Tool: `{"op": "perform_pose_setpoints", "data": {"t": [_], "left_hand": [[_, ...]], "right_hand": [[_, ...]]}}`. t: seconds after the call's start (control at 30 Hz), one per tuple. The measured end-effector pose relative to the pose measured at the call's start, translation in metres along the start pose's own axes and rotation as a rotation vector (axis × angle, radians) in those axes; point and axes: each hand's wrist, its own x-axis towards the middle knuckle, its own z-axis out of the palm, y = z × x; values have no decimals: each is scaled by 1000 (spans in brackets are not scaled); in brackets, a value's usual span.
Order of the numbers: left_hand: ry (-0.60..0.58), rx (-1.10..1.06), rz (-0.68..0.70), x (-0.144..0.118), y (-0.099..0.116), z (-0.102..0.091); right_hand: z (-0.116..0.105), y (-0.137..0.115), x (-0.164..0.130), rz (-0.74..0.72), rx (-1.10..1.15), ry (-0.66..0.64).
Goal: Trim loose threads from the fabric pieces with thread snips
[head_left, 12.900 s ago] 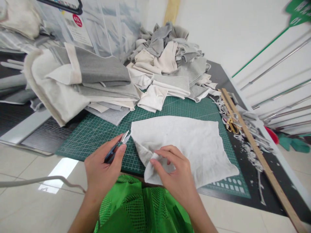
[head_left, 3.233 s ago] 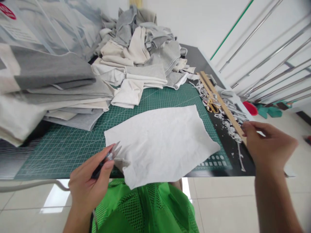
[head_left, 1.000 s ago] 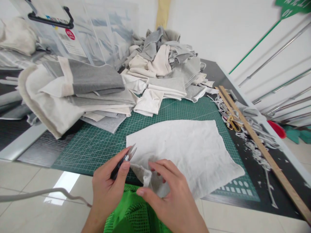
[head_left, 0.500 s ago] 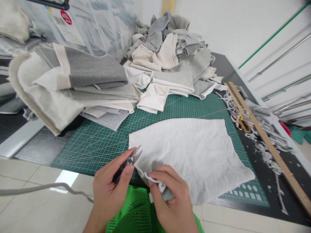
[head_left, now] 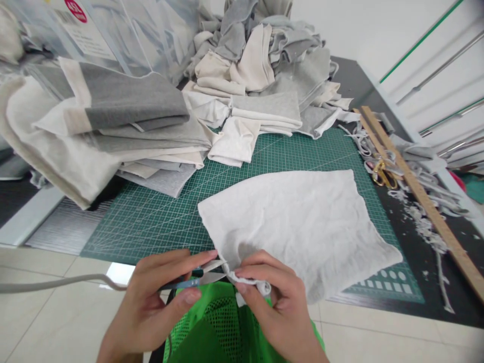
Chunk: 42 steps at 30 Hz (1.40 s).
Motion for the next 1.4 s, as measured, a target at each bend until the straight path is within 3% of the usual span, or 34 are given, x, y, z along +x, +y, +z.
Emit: {"op": "perform_pose_setpoints", "data": {"t": [0.2,0.43,0.57,1.13,1.4], "left_hand": [[-32,220,128,9,3,-12],[-272,231,251,40,13,-26],[-346,196,302,52,11,-27],[-267,106,279,51,8,-12],[-306,49,286,54,9,-11]], "right_hand": [[-2,1,-3,-1,40,-18],[-5,4,-4,-30,66,-30],[-6,6,-5,-40,65,-20],[-6,13,-9,-89,117,63],[-6,14,-9,-107,101,98]]}}
